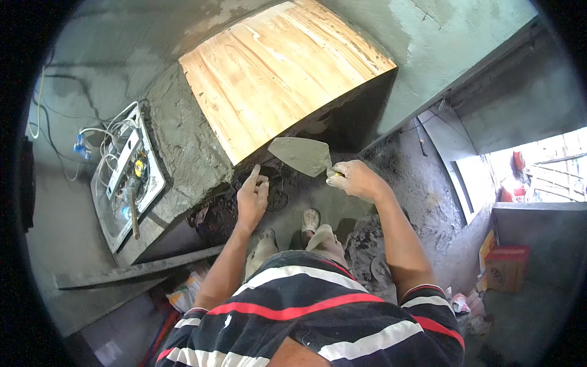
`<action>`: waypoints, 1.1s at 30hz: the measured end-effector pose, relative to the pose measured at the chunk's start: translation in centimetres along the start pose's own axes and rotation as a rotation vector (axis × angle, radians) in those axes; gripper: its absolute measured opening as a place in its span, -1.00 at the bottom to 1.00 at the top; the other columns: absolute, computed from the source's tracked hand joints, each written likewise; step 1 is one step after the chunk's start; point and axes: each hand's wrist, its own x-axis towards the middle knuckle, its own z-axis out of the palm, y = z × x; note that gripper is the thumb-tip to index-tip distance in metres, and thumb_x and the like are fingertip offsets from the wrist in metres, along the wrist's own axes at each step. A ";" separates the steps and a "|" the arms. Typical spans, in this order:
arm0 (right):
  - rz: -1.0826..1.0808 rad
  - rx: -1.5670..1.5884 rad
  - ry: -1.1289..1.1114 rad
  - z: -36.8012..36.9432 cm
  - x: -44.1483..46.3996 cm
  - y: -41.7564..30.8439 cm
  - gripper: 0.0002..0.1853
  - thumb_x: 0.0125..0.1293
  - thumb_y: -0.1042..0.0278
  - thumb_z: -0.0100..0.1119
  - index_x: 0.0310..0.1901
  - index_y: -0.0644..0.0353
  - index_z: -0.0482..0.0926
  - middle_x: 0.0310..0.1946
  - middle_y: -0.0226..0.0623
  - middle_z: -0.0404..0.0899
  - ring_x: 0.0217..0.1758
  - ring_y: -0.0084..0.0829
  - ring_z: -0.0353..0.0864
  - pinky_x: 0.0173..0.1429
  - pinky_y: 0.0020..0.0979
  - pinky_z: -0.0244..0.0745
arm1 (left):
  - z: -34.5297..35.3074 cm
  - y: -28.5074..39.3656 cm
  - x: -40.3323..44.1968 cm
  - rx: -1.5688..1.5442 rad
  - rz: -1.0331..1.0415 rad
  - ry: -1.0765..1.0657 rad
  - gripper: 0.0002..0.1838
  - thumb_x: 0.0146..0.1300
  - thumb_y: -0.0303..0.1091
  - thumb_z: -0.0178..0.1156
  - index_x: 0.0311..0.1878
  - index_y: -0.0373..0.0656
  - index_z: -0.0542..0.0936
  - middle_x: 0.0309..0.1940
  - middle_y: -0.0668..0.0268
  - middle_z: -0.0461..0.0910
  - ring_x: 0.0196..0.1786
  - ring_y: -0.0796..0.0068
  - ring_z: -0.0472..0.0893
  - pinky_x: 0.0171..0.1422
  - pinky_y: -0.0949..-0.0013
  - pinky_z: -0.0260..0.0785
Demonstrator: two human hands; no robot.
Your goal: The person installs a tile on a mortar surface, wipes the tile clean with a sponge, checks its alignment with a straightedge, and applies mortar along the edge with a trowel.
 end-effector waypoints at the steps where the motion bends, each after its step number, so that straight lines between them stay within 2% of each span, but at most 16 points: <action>1: -0.004 0.013 -0.005 -0.3 0.0 0.0 -0.64 0.38 0.10 0.25 -0.20 0.33 0.63 -0.47 -0.21 0.60 -0.49 -0.45 0.56 -0.30 -0.32 0.50 | 0.3 0.1 -0.1 0.002 0.003 -0.005 -0.38 0.38 -0.39 0.24 0.48 -0.32 0.36 0.00 -0.05 0.71 -0.26 0.18 0.74 -0.19 0.24 0.60; 3: -0.008 0.028 -0.006 -0.9 0.0 0.5 -0.65 0.38 0.11 0.25 -0.21 0.33 0.63 -0.48 -0.23 0.60 -0.48 -0.46 0.56 -0.30 -0.32 0.50 | 0.6 0.7 0.2 -0.723 -0.381 0.042 -0.50 0.42 -0.43 0.22 0.38 -0.34 0.46 -0.02 0.11 0.73 -0.30 0.35 0.71 -0.31 0.38 0.52; 4: 0.033 0.125 -0.003 -0.9 0.0 1.0 -0.66 0.39 0.13 0.25 -0.23 0.33 0.63 -0.48 -0.26 0.59 -0.48 -0.48 0.56 -0.31 -0.33 0.49 | 0.4 1.2 0.5 -0.905 -0.498 0.037 -0.54 0.48 -0.35 0.20 0.36 -0.32 0.47 0.08 0.17 0.69 -0.14 0.37 0.70 -0.19 0.34 0.53; 5: 0.074 0.221 -0.001 -1.0 0.1 1.4 -0.66 0.40 0.14 0.25 -0.25 0.34 0.62 -0.49 -0.29 0.59 -0.49 -0.49 0.56 -0.32 -0.34 0.49 | 0.4 1.6 0.9 -0.903 -0.498 0.035 -0.54 0.48 -0.35 0.20 0.36 -0.32 0.47 0.08 0.17 0.69 -0.14 0.37 0.70 -0.19 0.34 0.53; 7: 0.094 0.287 0.021 -1.7 0.2 2.6 -0.67 0.40 0.16 0.25 -0.26 0.34 0.62 -0.49 -0.31 0.59 -0.49 -0.51 0.56 -0.34 -0.35 0.48 | 0.6 2.0 1.9 -1.323 -0.523 0.038 -0.45 0.51 -0.26 0.15 0.46 -0.31 0.36 0.27 0.13 0.59 0.12 0.29 0.66 0.09 0.24 0.53; 8: 0.115 0.350 0.043 -2.1 0.1 3.2 -0.68 0.41 0.18 0.25 -0.27 0.34 0.62 -0.49 -0.33 0.59 -0.49 -0.52 0.55 -0.35 -0.36 0.47 | 0.7 2.3 2.5 -1.355 -0.512 0.017 -0.45 0.53 -0.19 0.11 0.45 -0.28 0.35 0.37 0.13 0.52 0.28 0.23 0.58 0.28 0.14 0.45; 13: 0.114 0.371 0.030 -5.0 -0.1 5.3 -0.71 0.42 0.21 0.24 -0.30 0.32 0.63 -0.50 -0.35 0.58 -0.49 -0.54 0.56 -0.36 -0.39 0.48 | 2.3 4.2 4.7 -1.547 -0.452 -0.012 -0.51 0.53 -0.17 0.13 0.39 -0.22 0.42 0.41 0.18 0.49 0.40 0.17 0.50 0.37 0.09 0.43; 15: 0.154 0.443 0.035 -5.8 -0.9 6.0 -0.72 0.42 0.21 0.25 -0.26 0.31 0.64 -0.51 -0.37 0.58 -0.50 -0.54 0.56 -0.36 -0.40 0.47 | 3.3 4.8 5.4 -1.620 -0.428 -0.030 -0.47 0.50 -0.13 0.19 0.41 -0.17 0.42 0.41 0.26 0.48 0.41 0.23 0.50 0.44 0.10 0.36; 22: 0.201 0.436 0.118 -7.2 -4.7 9.3 -0.73 0.42 0.22 0.25 -0.16 0.32 0.66 -0.50 -0.39 0.58 -0.51 -0.57 0.55 -0.39 -0.45 0.43 | 6.3 4.8 7.9 -1.727 -0.381 -0.115 -0.47 0.51 -0.07 0.19 0.39 -0.18 0.47 0.36 0.26 0.54 0.44 0.21 0.48 0.48 0.05 0.38; 24: 0.284 0.597 0.279 -7.5 -6.3 9.6 -0.73 0.43 0.21 0.24 -0.19 0.29 0.66 -0.51 -0.39 0.57 -0.52 -0.60 0.53 -0.42 -0.48 0.40 | 7.1 4.9 8.4 -1.773 -0.371 -0.127 -0.48 0.51 -0.05 0.19 0.38 -0.16 0.50 0.37 0.27 0.55 0.45 0.22 0.48 0.46 0.03 0.40; 28: 0.284 0.691 0.437 -6.9 -8.2 12.5 -0.73 0.44 0.19 0.22 -0.22 0.27 0.65 -0.53 -0.40 0.57 -0.53 -0.62 0.51 -0.43 -0.50 0.38 | 8.6 6.6 9.2 -1.815 -0.372 -0.182 -0.49 0.51 -0.07 0.19 0.39 -0.13 0.50 0.39 0.28 0.54 0.45 0.22 0.48 0.46 0.02 0.40; 30: 0.315 0.739 0.529 -6.6 -9.4 13.4 -0.73 0.45 0.18 0.22 -0.24 0.26 0.64 -0.54 -0.42 0.56 -0.55 -0.62 0.50 -0.43 -0.50 0.38 | 9.6 7.8 10.0 -1.834 -0.383 -0.185 -0.51 0.53 -0.11 0.17 0.36 -0.23 0.49 0.35 0.21 0.56 0.47 0.20 0.48 0.46 0.01 0.42; 33: 0.341 0.680 0.490 -6.3 -11.2 15.6 -0.72 0.45 0.18 0.23 -0.24 0.26 0.64 -0.54 -0.43 0.56 -0.54 -0.61 0.51 -0.43 -0.49 0.38 | 11.4 8.4 11.5 -1.850 -0.348 -0.239 -0.55 0.54 -0.13 0.16 0.34 -0.20 0.52 0.35 0.21 0.57 0.47 0.20 0.48 0.47 0.01 0.41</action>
